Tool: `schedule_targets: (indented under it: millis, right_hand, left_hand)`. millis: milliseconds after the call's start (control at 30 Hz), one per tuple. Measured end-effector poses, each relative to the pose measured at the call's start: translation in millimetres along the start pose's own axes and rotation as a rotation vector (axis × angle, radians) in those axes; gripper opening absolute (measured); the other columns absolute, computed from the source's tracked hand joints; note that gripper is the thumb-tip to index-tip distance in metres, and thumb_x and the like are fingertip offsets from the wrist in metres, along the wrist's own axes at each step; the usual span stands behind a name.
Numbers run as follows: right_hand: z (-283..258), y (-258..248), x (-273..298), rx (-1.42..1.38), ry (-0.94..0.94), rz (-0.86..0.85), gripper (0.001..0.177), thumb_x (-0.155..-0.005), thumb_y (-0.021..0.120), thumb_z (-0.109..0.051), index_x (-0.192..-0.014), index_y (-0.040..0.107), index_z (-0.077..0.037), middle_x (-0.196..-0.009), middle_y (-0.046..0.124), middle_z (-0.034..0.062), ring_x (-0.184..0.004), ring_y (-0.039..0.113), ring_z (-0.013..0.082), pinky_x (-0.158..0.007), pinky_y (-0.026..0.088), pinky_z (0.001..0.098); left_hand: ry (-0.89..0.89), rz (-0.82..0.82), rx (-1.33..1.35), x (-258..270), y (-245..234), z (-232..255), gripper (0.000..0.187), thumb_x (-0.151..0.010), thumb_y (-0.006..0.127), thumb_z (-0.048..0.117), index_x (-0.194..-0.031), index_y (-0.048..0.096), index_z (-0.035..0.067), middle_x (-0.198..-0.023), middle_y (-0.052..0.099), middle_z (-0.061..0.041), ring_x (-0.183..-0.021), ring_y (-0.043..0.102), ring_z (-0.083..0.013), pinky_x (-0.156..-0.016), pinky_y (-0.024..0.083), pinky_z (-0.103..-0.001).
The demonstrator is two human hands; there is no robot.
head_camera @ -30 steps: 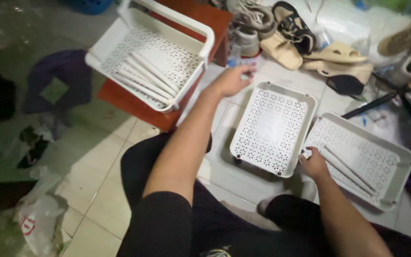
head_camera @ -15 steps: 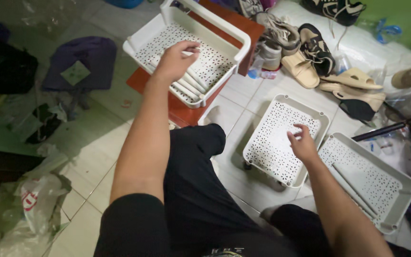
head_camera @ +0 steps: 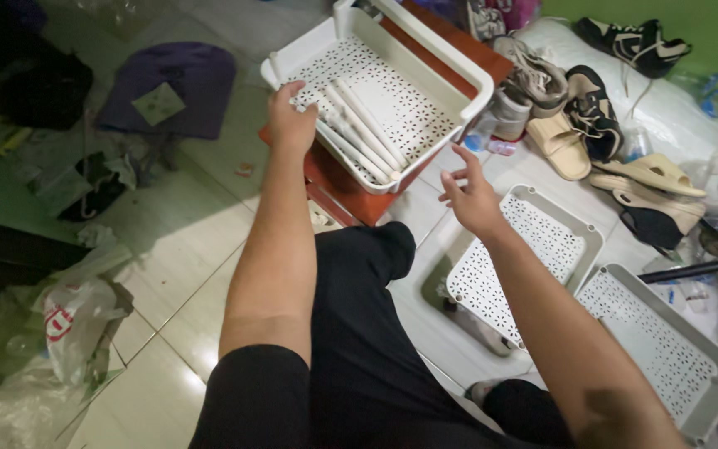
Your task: The person sits on the floor and assembles a multi-tiered plastic basket stand by inserting white poles into the corner holes of perforated white trays. They repeatedly insert and remove poles, stack the trays, and adjust the components to form the structure.
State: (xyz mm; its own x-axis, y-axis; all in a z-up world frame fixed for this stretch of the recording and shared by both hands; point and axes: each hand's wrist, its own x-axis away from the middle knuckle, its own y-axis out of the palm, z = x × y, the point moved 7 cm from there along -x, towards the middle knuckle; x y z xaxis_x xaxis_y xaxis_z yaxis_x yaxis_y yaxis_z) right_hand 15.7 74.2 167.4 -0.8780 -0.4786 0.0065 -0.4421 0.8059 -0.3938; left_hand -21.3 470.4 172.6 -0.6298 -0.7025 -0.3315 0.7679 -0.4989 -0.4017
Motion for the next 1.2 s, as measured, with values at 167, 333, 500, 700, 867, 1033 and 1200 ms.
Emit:
schedule_targets:
  millis: [167, 333, 500, 700, 867, 1033, 1200]
  right_hand:
    - [-30, 30, -18, 0.017, -0.047, -0.029, 0.062, -0.104, 0.058, -0.029, -0.159, 0.031, -0.017, -0.116, 0.061, 0.0136, -0.081, 0.072, 0.0197, -0.064, 0.059, 0.0315]
    - [-26, 50, -28, 0.03, 0.049, -0.015, 0.063, -0.103, 0.06, -0.033, -0.153, 0.031, -0.01, -0.112, 0.062, 0.0142, -0.075, 0.072, 0.0215, -0.058, 0.06, 0.0329]
    - [-14, 56, -36, -0.065, 0.015, 0.026, 0.048, -0.1, 0.064, -0.025, -0.136, 0.04, -0.005, -0.104, 0.063, 0.0163, -0.072, 0.071, 0.0198, -0.058, 0.061, 0.0324]
    - [21, 41, -46, -0.018, 0.104, 0.151, 0.036, -0.094, 0.067, -0.018, -0.118, 0.041, -0.008, -0.095, 0.063, 0.0147, -0.072, 0.071, 0.0204, -0.059, 0.059, 0.032]
    - [44, 17, -43, -0.091, 0.069, 0.235, 0.037, -0.091, 0.07, -0.012, -0.117, 0.044, -0.01, -0.093, 0.054, 0.0091, -0.076, 0.058, 0.0157, -0.062, 0.052, 0.0327]
    - [62, -23, -20, -0.139, 0.04, 0.244, 0.036, -0.089, 0.069, -0.009, -0.117, 0.046, -0.011, -0.103, 0.054, 0.0087, -0.08, 0.059, 0.0155, -0.066, 0.052, 0.0317]
    - [75, -68, 6, -0.174, -0.005, 0.226, 0.031, -0.092, 0.066, -0.007, -0.117, 0.047, -0.012, -0.114, 0.056, 0.0096, -0.085, 0.061, 0.0156, -0.067, 0.055, 0.0295]
  left_hand:
    - [-0.084, 0.052, 0.089, 3, -3, -19, 0.077, -0.069, 0.088, 0.009, -0.136, 0.053, 0.003, -0.131, 0.062, -0.019, -0.119, 0.065, -0.0312, -0.103, 0.052, -0.037]
    - [-0.24, -0.014, 0.201, 12, 12, -29, 0.081, -0.067, 0.085, 0.005, -0.139, 0.048, 0.0, -0.134, 0.064, -0.02, -0.126, 0.062, -0.0319, -0.108, 0.046, -0.037]
    - [-0.336, -0.09, 0.15, 15, 23, -25, 0.068, -0.076, 0.078, 0.011, -0.139, 0.055, 0.0, -0.133, 0.069, -0.022, -0.128, 0.065, -0.0323, -0.111, 0.048, -0.037]
    - [-0.422, -0.154, 0.164, 25, 28, -9, 0.081, -0.068, 0.079, 0.008, -0.142, 0.047, 0.001, -0.134, 0.064, -0.022, -0.125, 0.064, -0.0329, -0.106, 0.05, -0.037]
    - [-0.397, -0.119, 0.186, 22, 36, -6, 0.084, -0.063, 0.081, 0.006, -0.14, 0.048, 0.001, -0.135, 0.065, -0.02, -0.125, 0.064, -0.032, -0.106, 0.05, -0.037]
    - [-0.355, -0.04, 0.135, 14, 43, -26, 0.09, -0.065, 0.081, 0.009, -0.145, 0.042, 0.002, -0.137, 0.061, -0.022, -0.128, 0.06, -0.0346, -0.108, 0.047, -0.038]
    - [-0.287, 0.023, 0.016, 8, 45, -48, 0.1, -0.068, 0.087, 0.01, -0.149, 0.03, -0.004, -0.144, 0.047, -0.03, -0.132, 0.049, -0.0398, -0.11, 0.04, -0.04]
